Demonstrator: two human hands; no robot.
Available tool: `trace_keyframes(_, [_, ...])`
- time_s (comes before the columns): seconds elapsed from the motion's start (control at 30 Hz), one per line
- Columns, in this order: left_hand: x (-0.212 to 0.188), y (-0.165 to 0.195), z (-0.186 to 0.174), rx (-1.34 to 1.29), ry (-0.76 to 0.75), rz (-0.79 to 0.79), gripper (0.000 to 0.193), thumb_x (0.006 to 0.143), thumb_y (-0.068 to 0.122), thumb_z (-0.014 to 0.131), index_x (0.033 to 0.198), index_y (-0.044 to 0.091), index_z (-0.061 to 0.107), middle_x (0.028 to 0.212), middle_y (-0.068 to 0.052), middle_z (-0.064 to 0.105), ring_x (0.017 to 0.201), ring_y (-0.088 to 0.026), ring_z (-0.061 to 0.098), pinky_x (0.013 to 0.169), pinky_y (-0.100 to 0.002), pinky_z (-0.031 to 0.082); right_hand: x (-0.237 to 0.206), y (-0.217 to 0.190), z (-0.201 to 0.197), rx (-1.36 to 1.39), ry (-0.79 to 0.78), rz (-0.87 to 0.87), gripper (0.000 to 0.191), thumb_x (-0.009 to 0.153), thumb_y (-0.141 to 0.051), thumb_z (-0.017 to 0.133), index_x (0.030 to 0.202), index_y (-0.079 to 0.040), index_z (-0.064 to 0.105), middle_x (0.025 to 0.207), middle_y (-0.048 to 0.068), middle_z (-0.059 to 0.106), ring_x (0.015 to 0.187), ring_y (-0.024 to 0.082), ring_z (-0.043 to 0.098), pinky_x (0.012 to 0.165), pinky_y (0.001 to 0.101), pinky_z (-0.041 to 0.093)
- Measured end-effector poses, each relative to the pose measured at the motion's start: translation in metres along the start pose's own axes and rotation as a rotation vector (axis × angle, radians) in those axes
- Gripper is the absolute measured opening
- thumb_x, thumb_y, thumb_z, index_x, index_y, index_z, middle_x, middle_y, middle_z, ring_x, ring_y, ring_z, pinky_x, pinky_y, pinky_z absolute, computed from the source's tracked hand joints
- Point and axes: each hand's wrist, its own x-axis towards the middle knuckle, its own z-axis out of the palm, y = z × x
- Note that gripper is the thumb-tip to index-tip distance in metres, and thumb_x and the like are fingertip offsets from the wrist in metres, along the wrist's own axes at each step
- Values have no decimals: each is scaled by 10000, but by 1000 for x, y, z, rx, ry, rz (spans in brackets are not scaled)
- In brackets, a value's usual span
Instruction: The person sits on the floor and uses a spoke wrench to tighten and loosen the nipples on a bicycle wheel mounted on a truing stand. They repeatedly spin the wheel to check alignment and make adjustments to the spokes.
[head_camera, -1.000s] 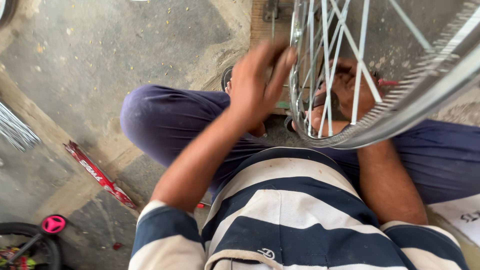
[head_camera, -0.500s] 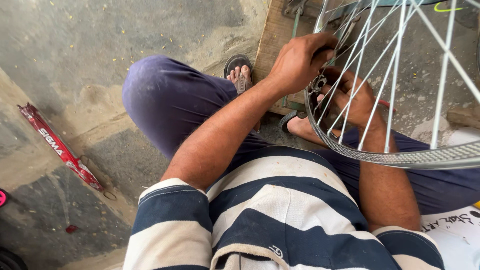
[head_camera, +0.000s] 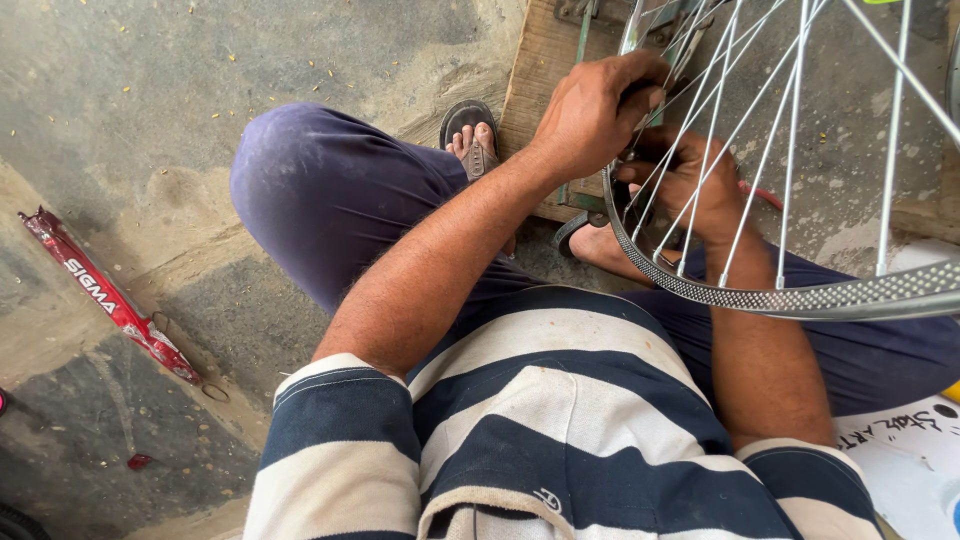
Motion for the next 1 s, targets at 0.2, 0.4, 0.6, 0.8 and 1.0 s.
trace_keyframes(0.2, [2, -2, 3, 15, 21, 55, 193, 978, 183, 674, 1153, 105, 703, 1001, -104, 789, 874, -257, 796, 771, -382, 631, -1, -6, 19, -542, 258, -183, 307, 895, -190, 912, 960, 33, 711, 802, 161, 740, 687, 224, 742, 583, 338, 588])
trace_keyframes(0.4, [3, -1, 3, 26, 9, 48, 186, 974, 190, 677, 1134, 103, 713, 984, -97, 792, 861, -255, 798, 768, -380, 632, 1, -2, 7, -760, 228, -440, 356, 920, -279, 899, 836, 11, 710, 741, 160, 671, 606, 270, 668, 506, 383, 504])
trace_keyframes(0.6, [2, 5, 0, 50, 28, 89, 206, 964, 224, 672, 1120, 101, 726, 962, -111, 794, 835, -265, 793, 763, -395, 624, 8, 5, 15, -757, 173, -342, 298, 942, -199, 850, 772, 11, 723, 667, 158, 656, 576, 270, 656, 533, 407, 505])
trace_keyframes(0.8, [4, 21, -9, -27, -45, 33, 237, 970, 312, 699, 992, 78, 733, 771, -93, 755, 648, -224, 744, 625, -375, 575, -18, -19, -1, -184, -33, -284, 435, 920, -199, 824, 1208, 73, 645, 1060, 163, 731, 931, 237, 736, 783, 344, 607])
trace_keyframes(1.0, [0, 33, -11, -109, -132, 31, 284, 966, 354, 724, 936, 72, 726, 686, -75, 713, 581, -199, 683, 544, -370, 522, -29, -13, -21, 731, -505, 82, 453, 889, -166, 815, 1270, 33, 671, 945, 110, 730, 713, 145, 697, 569, 237, 563])
